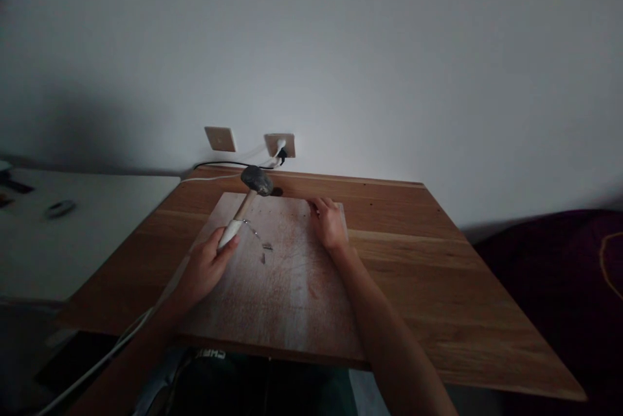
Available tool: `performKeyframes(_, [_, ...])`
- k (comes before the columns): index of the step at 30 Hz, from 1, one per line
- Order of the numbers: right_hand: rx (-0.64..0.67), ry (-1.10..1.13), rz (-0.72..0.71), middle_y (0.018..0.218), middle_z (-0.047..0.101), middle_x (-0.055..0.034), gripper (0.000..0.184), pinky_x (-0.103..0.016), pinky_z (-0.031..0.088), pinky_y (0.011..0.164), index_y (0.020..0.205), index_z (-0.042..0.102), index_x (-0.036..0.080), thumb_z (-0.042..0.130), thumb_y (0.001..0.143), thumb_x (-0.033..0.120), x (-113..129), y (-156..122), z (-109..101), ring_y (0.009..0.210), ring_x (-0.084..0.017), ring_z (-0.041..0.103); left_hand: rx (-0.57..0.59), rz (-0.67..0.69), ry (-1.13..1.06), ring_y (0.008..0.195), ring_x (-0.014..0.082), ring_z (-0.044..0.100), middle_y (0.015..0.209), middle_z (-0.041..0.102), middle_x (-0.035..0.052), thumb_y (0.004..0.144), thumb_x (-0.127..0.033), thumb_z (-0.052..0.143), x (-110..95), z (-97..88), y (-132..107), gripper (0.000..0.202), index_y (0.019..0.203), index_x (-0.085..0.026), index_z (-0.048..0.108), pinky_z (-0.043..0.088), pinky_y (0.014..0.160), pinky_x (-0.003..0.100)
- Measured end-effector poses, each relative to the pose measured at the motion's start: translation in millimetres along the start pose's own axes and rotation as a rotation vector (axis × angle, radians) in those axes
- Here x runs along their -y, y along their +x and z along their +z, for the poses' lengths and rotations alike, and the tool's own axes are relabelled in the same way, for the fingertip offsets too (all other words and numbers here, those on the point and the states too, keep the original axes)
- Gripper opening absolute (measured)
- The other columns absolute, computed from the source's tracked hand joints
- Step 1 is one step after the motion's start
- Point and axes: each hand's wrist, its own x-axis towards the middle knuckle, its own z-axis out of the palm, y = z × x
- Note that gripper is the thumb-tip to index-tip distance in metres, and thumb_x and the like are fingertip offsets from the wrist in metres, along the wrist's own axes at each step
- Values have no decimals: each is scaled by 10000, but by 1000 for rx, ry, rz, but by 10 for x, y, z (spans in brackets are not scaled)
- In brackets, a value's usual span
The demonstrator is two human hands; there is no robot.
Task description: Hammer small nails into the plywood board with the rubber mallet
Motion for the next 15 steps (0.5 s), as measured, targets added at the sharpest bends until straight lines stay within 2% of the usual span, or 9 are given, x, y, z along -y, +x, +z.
performKeyframes(3, [5, -1, 7, 992, 746, -81, 303, -391, 517, 915, 1133, 681, 207, 521, 887, 130, 22, 2, -7, 960, -242, 670, -2, 17, 13, 653, 202, 620, 659, 593, -18, 943, -487, 444, -4, -5, 8, 293, 937, -224, 573, 416, 636, 297])
performKeyframes(10, [38, -7, -19, 1015, 772, -85, 312, -420, 492, 979, 1199, 639, 201, 549, 909, 135, 71, 2, -24, 1028, -252, 686, -22, 27, 33, 657, 196, 614, 660, 594, -15, 933, -475, 451, -6, -19, 25, 278, 867, -227, 558, 426, 634, 293])
performKeyframes(15, [111, -11, 1, 1070, 778, -83, 267, -378, 529, 931, 1138, 711, 218, 529, 954, 154, 80, 5, -34, 984, -232, 722, -22, 19, 30, 634, 195, 595, 634, 569, -20, 924, -489, 452, -19, -30, 29, 284, 830, -231, 527, 406, 621, 297])
